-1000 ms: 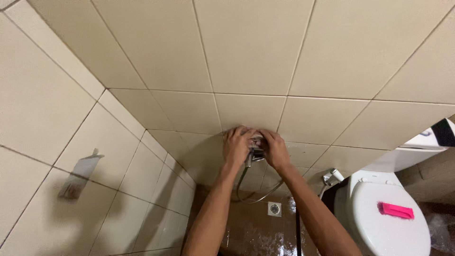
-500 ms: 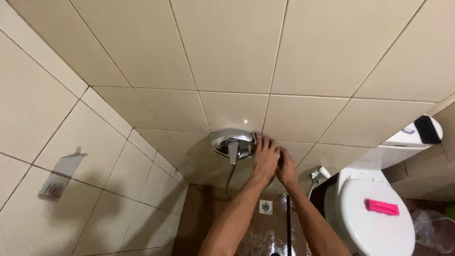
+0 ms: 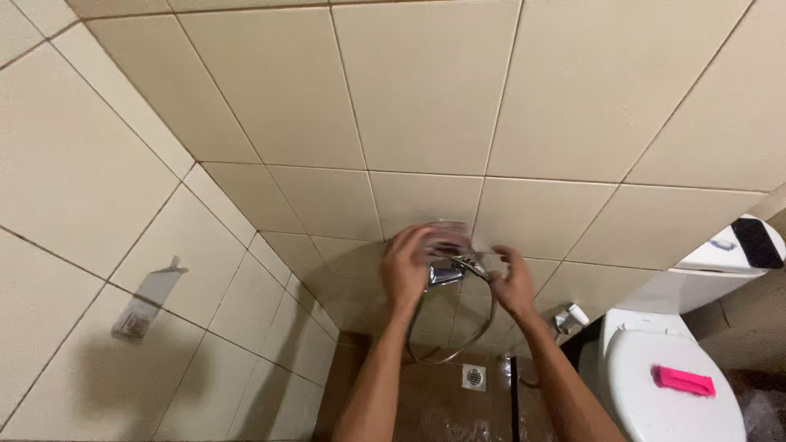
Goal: The person wipes a chrome shower faucet and shower head by hand with a cloth.
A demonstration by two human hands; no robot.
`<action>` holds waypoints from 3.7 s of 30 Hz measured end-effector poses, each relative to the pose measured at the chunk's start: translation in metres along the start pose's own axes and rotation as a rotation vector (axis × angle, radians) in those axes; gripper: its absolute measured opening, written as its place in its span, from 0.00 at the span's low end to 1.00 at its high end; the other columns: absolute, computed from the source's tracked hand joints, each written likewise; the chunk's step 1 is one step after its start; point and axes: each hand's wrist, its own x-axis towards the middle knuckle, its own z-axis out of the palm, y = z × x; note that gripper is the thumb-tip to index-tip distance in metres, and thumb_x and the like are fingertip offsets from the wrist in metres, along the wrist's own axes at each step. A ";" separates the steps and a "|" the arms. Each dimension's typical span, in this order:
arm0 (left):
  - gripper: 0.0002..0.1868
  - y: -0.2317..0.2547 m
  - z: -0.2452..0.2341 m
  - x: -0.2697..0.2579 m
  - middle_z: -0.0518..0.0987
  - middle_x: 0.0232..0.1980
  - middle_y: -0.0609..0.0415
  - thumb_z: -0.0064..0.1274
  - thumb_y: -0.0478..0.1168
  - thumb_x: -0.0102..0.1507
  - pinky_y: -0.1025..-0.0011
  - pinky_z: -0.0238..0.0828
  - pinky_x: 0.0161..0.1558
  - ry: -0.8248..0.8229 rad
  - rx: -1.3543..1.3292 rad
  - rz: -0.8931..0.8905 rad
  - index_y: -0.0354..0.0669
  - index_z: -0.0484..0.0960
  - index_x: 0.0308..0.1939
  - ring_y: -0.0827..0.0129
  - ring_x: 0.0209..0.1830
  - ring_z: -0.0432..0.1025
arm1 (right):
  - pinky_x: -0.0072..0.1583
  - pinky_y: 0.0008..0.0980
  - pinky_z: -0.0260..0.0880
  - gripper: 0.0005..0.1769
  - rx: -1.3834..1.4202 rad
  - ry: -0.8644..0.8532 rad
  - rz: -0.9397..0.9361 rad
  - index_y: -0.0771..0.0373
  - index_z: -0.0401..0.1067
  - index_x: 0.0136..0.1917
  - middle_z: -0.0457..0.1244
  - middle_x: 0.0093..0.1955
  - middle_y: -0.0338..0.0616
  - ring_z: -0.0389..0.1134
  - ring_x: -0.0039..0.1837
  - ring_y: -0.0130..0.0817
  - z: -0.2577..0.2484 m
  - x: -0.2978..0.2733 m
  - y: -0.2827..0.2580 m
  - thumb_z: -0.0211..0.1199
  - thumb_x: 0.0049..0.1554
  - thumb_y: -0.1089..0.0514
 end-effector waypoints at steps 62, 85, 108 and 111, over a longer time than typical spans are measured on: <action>0.37 0.096 0.044 -0.081 0.60 0.81 0.51 0.57 0.46 0.67 0.47 0.67 0.66 -0.042 -0.446 -0.343 0.63 0.59 0.78 0.48 0.74 0.64 | 0.33 0.37 0.73 0.18 0.816 -0.037 0.623 0.66 0.71 0.59 0.66 0.35 0.47 0.70 0.32 0.35 -0.063 -0.122 -0.115 0.50 0.66 0.52; 0.39 0.043 -0.036 -0.014 0.75 0.69 0.48 0.56 0.51 0.64 0.63 0.71 0.64 -0.329 -0.849 -0.391 0.52 0.61 0.77 0.58 0.66 0.72 | 0.30 0.31 0.65 0.24 0.850 0.106 0.566 0.62 0.70 0.69 0.65 0.38 0.42 0.63 0.30 0.29 -0.001 -0.143 -0.196 0.57 0.64 0.51; 0.32 0.095 -0.053 -0.079 0.57 0.83 0.57 0.57 0.50 0.62 0.50 0.69 0.66 -0.161 -0.189 -0.196 0.68 0.70 0.71 0.50 0.78 0.57 | 0.52 0.38 0.74 0.35 0.204 0.472 0.019 0.64 0.67 0.74 0.70 0.61 0.53 0.72 0.52 0.39 0.022 -0.161 -0.172 0.64 0.53 0.68; 0.31 0.102 -0.058 -0.076 0.57 0.82 0.58 0.60 0.49 0.62 0.48 0.69 0.65 -0.182 -0.052 -0.153 0.68 0.72 0.70 0.45 0.80 0.53 | 0.50 0.39 0.76 0.30 0.126 0.322 0.282 0.62 0.69 0.69 0.71 0.53 0.52 0.75 0.51 0.41 0.018 -0.164 -0.171 0.68 0.53 0.61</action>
